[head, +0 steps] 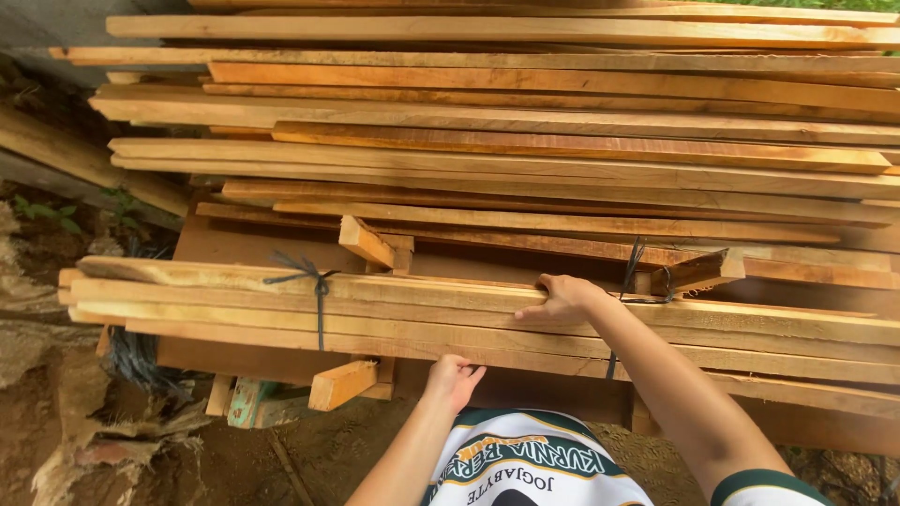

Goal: Tying several pieces of cut lumber together into bundles using cord.

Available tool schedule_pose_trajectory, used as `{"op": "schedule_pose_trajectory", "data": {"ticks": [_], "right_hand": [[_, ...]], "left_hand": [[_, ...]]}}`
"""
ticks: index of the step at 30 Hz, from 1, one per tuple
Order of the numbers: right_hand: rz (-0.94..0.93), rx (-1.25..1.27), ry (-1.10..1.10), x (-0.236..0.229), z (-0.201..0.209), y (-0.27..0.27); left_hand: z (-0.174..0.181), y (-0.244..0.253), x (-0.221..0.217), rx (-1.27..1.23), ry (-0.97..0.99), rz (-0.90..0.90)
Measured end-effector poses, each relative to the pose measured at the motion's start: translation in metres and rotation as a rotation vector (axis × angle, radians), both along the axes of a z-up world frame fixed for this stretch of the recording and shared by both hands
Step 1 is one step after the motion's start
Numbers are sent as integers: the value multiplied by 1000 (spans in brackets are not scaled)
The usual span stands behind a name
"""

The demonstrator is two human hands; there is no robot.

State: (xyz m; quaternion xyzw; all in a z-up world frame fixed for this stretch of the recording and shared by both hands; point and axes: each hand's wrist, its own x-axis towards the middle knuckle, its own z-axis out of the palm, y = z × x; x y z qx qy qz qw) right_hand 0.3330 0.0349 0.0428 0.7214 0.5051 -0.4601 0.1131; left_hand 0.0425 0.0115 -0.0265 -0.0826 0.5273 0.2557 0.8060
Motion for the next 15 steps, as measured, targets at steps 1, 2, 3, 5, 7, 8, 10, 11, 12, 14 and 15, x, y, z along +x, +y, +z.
{"op": "schedule_pose_trajectory", "data": {"ticks": [1, 2, 3, 5, 7, 8, 10, 11, 12, 14, 15], "right_hand": [[-9, -6, -2, -2, 5, -5], [-7, 19, -28, -4, 9, -10], [2, 53, -55, -6, 13, -9], [14, 96, -73, -12, 43, -19], [18, 137, -89, -18, 55, -30], [54, 212, -144, -21, 52, -34], [84, 278, -200, -25, 50, -46], [93, 360, -268, -28, 49, -55], [103, 442, -337, -30, 49, -65], [113, 477, -381, -41, 35, -81], [125, 509, -409, -47, 27, -90]], "left_hand": [[-13, -4, 1, -6, -2, -9], [-27, -9, 1, -4, 69, -1], [-41, -9, 2, 7, 140, 16], [-56, -20, 0, -4, 157, 50], [-59, -26, -2, -15, 178, 77], [-55, -25, 0, -22, 137, 90], [-73, -22, 2, -35, 97, 96], [-95, -25, 3, -30, 37, 113], [-117, -28, 3, -25, -22, 131], [-116, -22, 6, -30, -33, 103], [-114, -22, 5, -38, -28, 81]]}}
